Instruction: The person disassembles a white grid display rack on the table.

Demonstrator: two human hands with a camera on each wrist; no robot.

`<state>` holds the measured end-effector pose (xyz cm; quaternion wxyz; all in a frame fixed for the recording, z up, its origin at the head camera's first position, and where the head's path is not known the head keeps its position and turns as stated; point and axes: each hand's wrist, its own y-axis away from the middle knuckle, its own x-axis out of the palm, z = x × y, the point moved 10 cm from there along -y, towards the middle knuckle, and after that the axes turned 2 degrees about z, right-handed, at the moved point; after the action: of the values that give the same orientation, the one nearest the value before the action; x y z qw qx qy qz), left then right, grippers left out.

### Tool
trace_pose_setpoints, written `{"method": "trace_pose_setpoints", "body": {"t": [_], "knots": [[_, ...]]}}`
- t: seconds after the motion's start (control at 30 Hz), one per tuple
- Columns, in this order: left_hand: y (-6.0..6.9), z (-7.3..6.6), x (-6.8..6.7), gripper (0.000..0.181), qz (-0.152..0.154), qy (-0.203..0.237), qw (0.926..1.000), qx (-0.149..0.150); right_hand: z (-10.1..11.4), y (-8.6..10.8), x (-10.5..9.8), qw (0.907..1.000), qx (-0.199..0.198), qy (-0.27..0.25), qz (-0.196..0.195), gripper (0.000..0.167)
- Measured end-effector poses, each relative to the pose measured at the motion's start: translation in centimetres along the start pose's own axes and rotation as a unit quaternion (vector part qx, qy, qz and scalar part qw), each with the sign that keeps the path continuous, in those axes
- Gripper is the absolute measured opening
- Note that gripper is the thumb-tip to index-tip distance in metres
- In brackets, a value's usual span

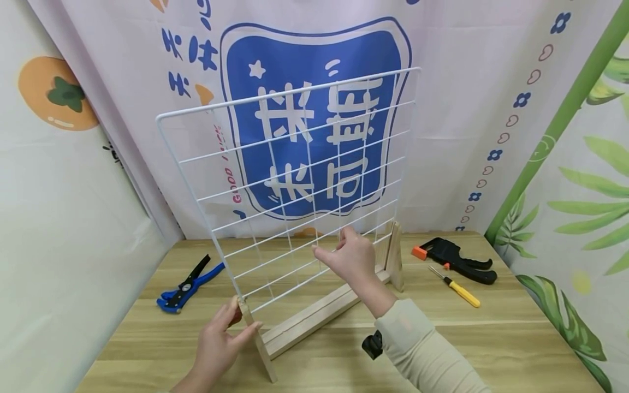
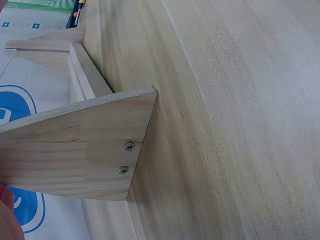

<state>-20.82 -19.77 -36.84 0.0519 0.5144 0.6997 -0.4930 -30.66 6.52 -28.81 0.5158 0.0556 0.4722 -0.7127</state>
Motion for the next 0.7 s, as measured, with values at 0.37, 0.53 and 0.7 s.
{"method": "trace_pose_setpoints", "body": {"t": [0.37, 0.53, 0.7], "knots": [[-0.17, -0.12, -0.03, 0.065, 0.0, -0.003, 1.0, -0.001, 0.26, -0.26, -0.26, 0.9998, -0.014, 0.0, -0.011, 0.049], [-0.03, -0.06, 0.04, 0.063, 0.007, 0.006, 0.9999, -0.006, 0.4, -0.24, -0.34, 0.9998, -0.013, 0.0, -0.011, 0.049], [0.03, 0.1, 0.11, 0.063, 0.008, 0.004, 0.9999, -0.011, 0.57, -0.4, -0.37, 0.9999, -0.014, -0.001, -0.009, 0.05]]}}
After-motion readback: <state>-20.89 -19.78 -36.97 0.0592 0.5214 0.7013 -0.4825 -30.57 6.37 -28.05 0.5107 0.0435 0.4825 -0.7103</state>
